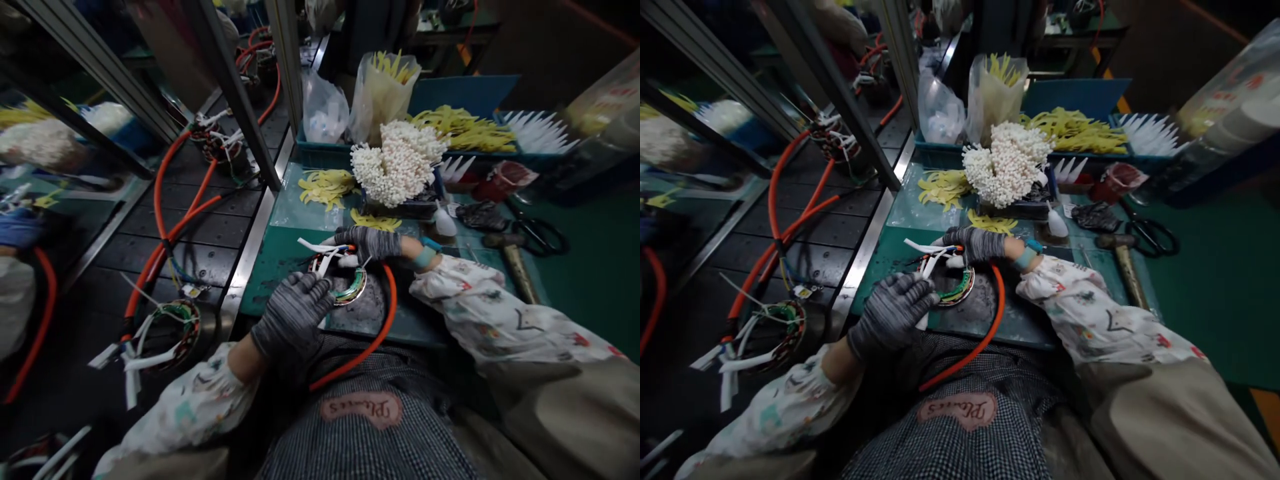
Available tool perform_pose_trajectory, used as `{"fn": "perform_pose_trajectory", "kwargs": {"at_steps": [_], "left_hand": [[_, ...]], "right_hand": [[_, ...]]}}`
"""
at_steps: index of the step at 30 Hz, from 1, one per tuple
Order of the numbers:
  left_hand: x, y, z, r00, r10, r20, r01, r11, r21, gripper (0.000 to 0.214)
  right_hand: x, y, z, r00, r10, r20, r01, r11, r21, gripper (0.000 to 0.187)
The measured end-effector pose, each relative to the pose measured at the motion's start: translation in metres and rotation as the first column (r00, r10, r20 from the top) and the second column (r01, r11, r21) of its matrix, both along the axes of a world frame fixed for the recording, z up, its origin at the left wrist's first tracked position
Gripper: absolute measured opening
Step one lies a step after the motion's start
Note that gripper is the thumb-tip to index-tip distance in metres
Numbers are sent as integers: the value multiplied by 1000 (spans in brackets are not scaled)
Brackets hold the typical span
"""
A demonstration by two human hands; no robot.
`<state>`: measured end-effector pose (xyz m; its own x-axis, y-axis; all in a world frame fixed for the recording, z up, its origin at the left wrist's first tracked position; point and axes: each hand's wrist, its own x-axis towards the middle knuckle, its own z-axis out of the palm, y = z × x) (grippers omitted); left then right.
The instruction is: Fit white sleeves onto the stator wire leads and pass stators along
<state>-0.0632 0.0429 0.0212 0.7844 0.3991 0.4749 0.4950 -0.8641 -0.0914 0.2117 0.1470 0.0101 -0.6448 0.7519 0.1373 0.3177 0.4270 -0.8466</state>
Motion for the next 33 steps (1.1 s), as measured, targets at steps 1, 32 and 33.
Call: {"fn": "perform_pose_trajectory", "kwargs": {"at_steps": [1, 32, 33], "left_hand": [[2, -5, -8, 996, 48, 72, -50, 998, 26, 16], [18, 11, -83, 937, 15, 350, 4, 999, -53, 30], [18, 10, -82, 931, 24, 365, -2, 998, -62, 32]], "right_hand": [[-1, -3, 2, 999, -39, 37, 36, 997, 70, 36], [73, -73, 17, 629, -753, -196, 725, 476, 497, 41], [75, -74, 17, 645, -747, -162, 691, 480, 540, 45]]}}
